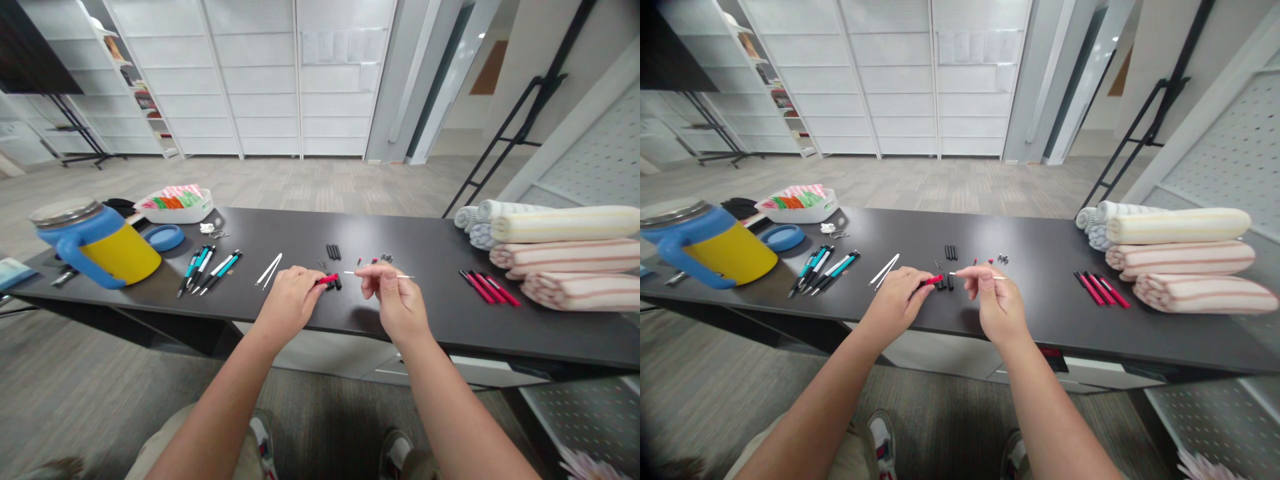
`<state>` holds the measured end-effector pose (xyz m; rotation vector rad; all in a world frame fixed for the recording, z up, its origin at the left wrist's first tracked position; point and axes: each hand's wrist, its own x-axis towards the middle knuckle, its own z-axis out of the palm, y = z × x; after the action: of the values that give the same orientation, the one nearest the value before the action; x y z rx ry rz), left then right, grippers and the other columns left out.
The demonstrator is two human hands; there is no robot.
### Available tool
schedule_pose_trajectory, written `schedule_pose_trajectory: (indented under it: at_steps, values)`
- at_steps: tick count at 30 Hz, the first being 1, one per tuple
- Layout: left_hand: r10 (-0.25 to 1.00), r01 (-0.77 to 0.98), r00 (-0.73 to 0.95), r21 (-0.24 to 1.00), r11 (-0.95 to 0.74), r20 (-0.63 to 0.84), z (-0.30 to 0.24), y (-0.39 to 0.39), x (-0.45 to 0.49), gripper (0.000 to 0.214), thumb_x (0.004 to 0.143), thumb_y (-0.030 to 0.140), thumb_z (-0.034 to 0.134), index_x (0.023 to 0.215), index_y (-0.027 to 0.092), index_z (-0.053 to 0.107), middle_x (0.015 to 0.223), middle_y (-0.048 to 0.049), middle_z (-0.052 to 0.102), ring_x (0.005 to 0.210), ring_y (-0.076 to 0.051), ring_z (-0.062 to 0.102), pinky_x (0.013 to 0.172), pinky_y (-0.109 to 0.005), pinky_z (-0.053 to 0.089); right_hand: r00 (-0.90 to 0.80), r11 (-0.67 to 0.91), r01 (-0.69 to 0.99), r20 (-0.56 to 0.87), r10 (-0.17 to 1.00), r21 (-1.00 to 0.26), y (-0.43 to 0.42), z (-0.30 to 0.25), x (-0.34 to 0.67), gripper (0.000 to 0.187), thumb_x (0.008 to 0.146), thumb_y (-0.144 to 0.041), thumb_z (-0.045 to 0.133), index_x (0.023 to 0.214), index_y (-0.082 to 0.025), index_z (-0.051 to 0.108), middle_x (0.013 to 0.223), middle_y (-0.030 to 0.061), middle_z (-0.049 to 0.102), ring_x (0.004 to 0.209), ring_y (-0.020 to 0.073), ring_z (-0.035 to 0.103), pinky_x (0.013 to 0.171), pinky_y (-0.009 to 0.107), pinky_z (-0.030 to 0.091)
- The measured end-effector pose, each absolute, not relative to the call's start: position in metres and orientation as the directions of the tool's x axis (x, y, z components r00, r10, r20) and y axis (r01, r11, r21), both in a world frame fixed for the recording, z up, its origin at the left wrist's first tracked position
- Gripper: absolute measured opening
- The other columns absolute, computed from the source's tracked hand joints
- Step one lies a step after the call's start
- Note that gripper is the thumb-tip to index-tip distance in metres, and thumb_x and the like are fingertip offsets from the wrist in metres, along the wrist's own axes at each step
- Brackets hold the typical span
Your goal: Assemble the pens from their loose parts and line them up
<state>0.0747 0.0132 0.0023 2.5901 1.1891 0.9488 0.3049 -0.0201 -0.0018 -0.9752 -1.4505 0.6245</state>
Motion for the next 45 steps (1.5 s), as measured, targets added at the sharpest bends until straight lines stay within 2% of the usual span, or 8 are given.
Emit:
schedule_pose_trajectory:
  at_steps: [3,8,11,14,18,22,30,45]
  values:
    - [0.72,0.648,0.509,0.34,-0.681,0.472,0.0049,0.0122,0.0762,0.018,0.108,0.027,0.054,0.117,0.022,0.069,0.11,-0.0073,0.077,0.106,-0.026,0.066,0.095,-0.044,0.048,0.035,0.493,0.131,0.501,0.865,-0.86,-0.0195,-0.003,0.3031,0.045,0.112,-0.051,0.044,0.102,-0.024,0.079,0.08,0.0041,0.065,0.068,0.0175,0.06,0.065,0.033,0.05]
    - [0.708,0.651,0.535,0.309,-0.693,0.461,0.0061,0.011,0.0773,0.019,0.109,0.027,0.053,0.118,0.023,0.069,0.108,-0.0067,0.077,0.105,-0.026,0.066,0.094,-0.043,0.047,-0.059,0.464,0.188,0.462,0.885,-0.866,-0.0202,-0.0005,0.302,0.044,0.112,-0.05,0.045,0.104,-0.023,0.078,0.081,0.0033,0.067,0.069,0.0161,0.061,0.065,0.031,0.05]
    - [0.702,0.645,0.549,0.304,-0.701,0.454,0.0047,0.0109,0.0764,0.021,0.109,0.027,0.051,0.12,0.024,0.069,0.108,-0.0059,0.077,0.106,-0.025,0.065,0.094,-0.043,0.046,-0.108,0.411,0.242,0.397,0.912,-0.879,-0.0196,0.002,0.2988,0.038,0.111,-0.05,0.048,0.117,-0.023,0.073,0.085,0.003,0.07,0.07,0.0159,0.063,0.068,0.03,0.052]
    - [0.705,0.653,0.538,0.301,-0.695,0.461,0.0039,0.0108,0.0759,0.02,0.109,0.026,0.051,0.12,0.022,0.069,0.109,-0.0067,0.077,0.106,-0.025,0.065,0.094,-0.043,0.046,-0.083,0.386,0.194,0.377,0.922,-0.902,-0.0175,0.0016,0.2953,0.035,0.106,-0.049,0.06,0.128,-0.023,0.064,0.093,0.0039,0.073,0.074,0.0162,0.066,0.07,0.029,0.054]
    - [0.73,0.679,0.49,0.316,-0.663,0.476,0.0044,0.0114,0.0765,0.02,0.109,0.028,0.053,0.119,0.021,0.069,0.108,-0.0076,0.076,0.103,-0.026,0.065,0.092,-0.042,0.048,-0.014,0.376,0.134,0.378,0.926,-0.917,-0.0152,-0.0013,0.2947,0.031,0.099,-0.048,0.071,0.115,-0.022,0.065,0.089,0.0033,0.074,0.075,0.0167,0.067,0.07,0.028,0.054]
    - [0.724,0.684,0.5,0.296,-0.667,0.476,0.0053,0.0115,0.0771,0.021,0.109,0.028,0.052,0.118,0.021,0.069,0.109,-0.0076,0.077,0.103,-0.026,0.066,0.093,-0.043,0.048,0.019,0.335,0.265,0.352,0.936,-0.904,-0.0161,-0.0019,0.2975,0.026,0.099,-0.049,0.07,0.101,-0.023,0.072,0.087,0.0041,0.076,0.075,0.018,0.068,0.07,0.029,0.052]
    - [0.71,0.675,0.529,0.276,-0.684,0.465,0.0061,0.0104,0.0764,0.022,0.109,0.027,0.052,0.121,0.021,0.069,0.109,-0.0074,0.077,0.104,-0.026,0.065,0.092,-0.043,0.047,0.079,0.372,0.39,0.433,0.898,-0.842,-0.0178,-0.0014,0.2987,0.024,0.099,-0.047,0.07,0.101,-0.024,0.079,0.086,0.0034,0.078,0.074,0.0191,0.072,0.076,0.031,0.055]
    - [0.693,0.662,0.536,0.27,-0.7,0.483,0.0023,0.0117,0.0749,0.02,0.109,0.027,0.052,0.119,0.021,0.069,0.107,-0.0074,0.077,0.103,-0.025,0.065,0.091,-0.042,0.046,0.012,0.39,0.371,0.425,0.905,-0.843,-0.018,0.0012,0.299,0.02,0.1,-0.042,0.069,0.099,-0.024,0.078,0.092,0.003,0.078,0.077,0.0175,0.071,0.077,0.03,0.055]
